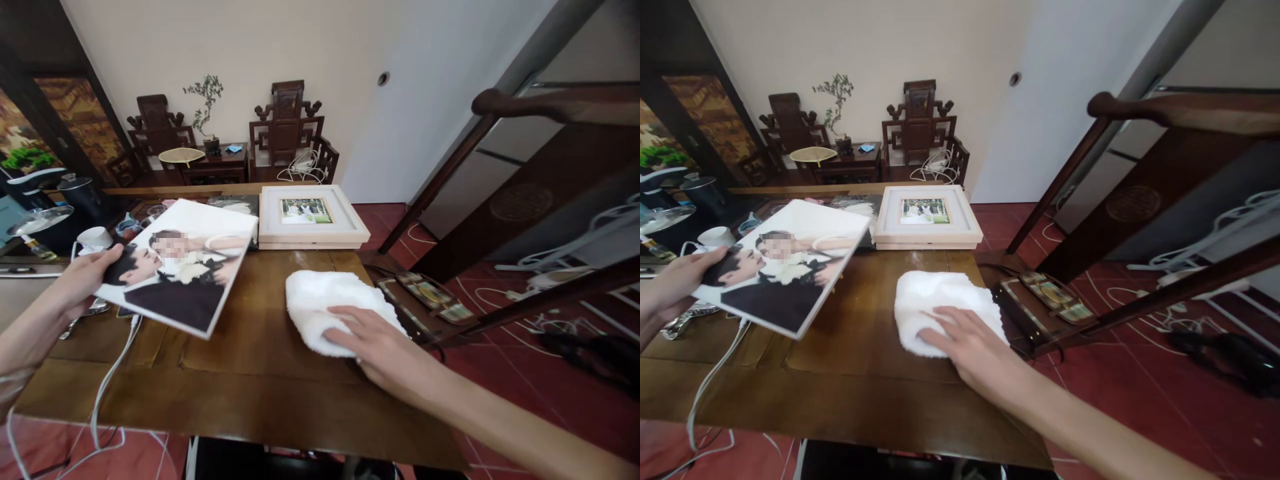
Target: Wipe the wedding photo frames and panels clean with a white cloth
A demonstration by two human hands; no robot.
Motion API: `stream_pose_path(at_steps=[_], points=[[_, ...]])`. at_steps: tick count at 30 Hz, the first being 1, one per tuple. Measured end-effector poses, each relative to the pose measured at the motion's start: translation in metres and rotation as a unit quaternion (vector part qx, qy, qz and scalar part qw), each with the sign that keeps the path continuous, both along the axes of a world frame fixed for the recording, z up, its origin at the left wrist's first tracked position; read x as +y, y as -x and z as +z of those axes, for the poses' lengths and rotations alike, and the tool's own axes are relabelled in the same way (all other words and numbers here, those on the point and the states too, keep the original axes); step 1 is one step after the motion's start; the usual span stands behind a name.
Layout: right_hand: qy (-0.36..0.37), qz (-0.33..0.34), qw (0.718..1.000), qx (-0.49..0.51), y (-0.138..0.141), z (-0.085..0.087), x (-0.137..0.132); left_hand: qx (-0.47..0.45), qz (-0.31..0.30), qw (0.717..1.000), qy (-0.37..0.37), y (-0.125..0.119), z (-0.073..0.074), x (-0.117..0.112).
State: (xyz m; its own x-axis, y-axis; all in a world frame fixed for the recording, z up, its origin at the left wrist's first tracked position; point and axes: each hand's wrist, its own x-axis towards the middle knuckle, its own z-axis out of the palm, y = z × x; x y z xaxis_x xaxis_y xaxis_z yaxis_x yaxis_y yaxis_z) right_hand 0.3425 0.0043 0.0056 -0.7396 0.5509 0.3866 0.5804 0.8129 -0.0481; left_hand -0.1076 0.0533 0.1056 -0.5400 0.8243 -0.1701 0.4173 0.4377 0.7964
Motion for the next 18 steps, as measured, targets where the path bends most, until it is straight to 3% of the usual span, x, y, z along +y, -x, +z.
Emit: stream_pose_path(at_steps=[3,6,8,10,15,18], points=[[-0.011,-0.073,0.993,0.097,-0.013,0.017,0.011,-0.106,-0.019,0.994,0.022,-0.011,-0.002,-0.026],[-0.049,-0.179,0.973,0.138,-0.025,0.034,0.017,-0.129,-0.107,0.985,0.027,-0.029,-0.009,-0.035],[-0.082,-0.198,0.968,0.133,-0.028,0.041,0.018,-0.137,-0.155,0.978,0.034,-0.044,-0.015,-0.033],[-0.089,-0.156,0.977,0.115,-0.025,0.042,0.017,-0.142,-0.208,0.967,0.041,-0.060,-0.023,-0.026],[0.023,0.012,0.996,0.084,-0.009,0.038,0.014,-0.131,-0.342,0.930,0.041,-0.087,-0.048,-0.002],[0.038,0.048,0.996,0.067,-0.006,0.031,0.018,-0.103,-0.382,0.918,0.039,-0.093,-0.059,0.014]])
